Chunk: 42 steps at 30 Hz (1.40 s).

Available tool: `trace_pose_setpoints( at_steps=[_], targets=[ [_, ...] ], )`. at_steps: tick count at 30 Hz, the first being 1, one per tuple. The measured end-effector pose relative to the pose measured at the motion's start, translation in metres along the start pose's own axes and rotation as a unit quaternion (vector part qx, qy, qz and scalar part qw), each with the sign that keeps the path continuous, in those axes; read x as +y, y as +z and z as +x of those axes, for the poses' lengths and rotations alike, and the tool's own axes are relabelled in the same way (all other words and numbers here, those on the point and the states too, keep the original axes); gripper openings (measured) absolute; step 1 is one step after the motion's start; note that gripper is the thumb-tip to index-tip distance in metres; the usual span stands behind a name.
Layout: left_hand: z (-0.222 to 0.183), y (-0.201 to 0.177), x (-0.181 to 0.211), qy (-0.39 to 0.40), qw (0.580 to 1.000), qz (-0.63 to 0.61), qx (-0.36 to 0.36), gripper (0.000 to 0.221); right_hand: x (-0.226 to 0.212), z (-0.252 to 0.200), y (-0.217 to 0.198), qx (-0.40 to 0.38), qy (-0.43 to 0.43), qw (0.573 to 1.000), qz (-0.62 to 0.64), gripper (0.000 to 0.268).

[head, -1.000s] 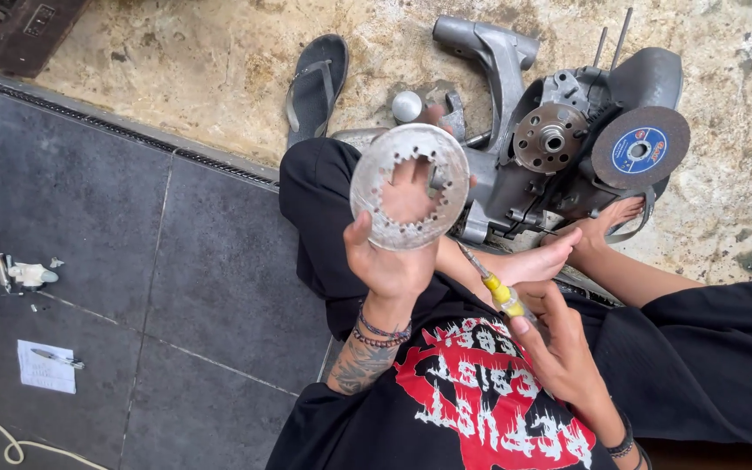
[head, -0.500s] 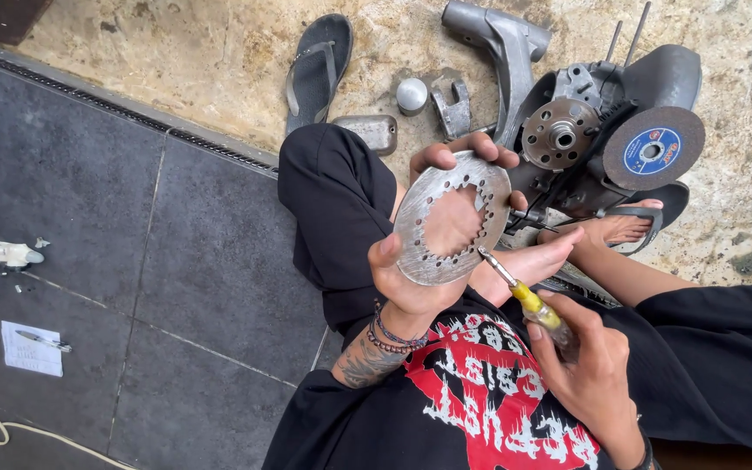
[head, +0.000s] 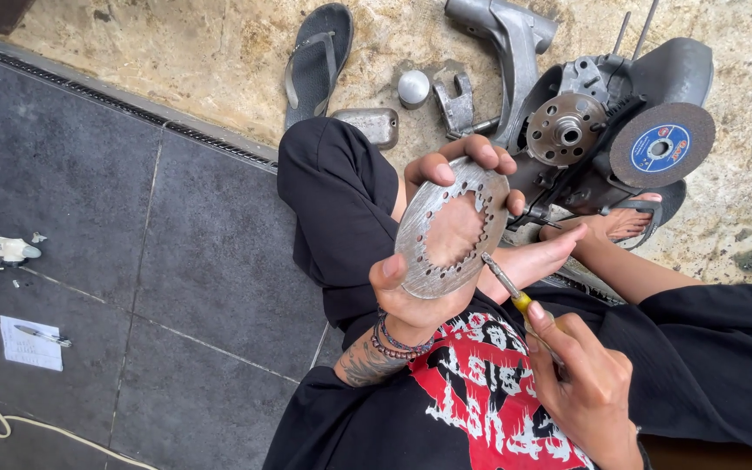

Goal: Manually sanding a motorcycle clutch plate using a grinding disc and a screwdriver for cleaning.

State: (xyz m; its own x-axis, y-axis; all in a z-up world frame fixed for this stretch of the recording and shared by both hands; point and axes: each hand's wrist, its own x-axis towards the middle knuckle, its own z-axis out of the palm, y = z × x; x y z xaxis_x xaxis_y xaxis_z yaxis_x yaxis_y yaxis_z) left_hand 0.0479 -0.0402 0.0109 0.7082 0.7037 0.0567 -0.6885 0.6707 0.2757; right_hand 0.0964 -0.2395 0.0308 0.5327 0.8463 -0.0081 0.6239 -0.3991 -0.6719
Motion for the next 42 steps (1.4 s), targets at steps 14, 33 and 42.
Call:
trace_pose_setpoints(
  at_steps=[14, 33, 42],
  targets=[
    [0.004, 0.005, 0.002, 0.046, 0.998, 0.036, -0.004, 0.056, -0.008, 0.002, 0.006, 0.015, -0.002, 1.0, 0.026, 0.046],
    [0.006, 0.006, 0.0, 0.06, 0.998, 0.028, -0.004, 0.054, -0.007, 0.009, 0.005, 0.012, 0.01, 0.999, 0.05, 0.047],
    [0.006, -0.008, 0.002, -0.121, 0.986, -0.116, 0.013, 0.056, 0.046, 0.014, -0.028, -0.069, -0.106, 0.988, -0.088, 0.044]
  ],
)
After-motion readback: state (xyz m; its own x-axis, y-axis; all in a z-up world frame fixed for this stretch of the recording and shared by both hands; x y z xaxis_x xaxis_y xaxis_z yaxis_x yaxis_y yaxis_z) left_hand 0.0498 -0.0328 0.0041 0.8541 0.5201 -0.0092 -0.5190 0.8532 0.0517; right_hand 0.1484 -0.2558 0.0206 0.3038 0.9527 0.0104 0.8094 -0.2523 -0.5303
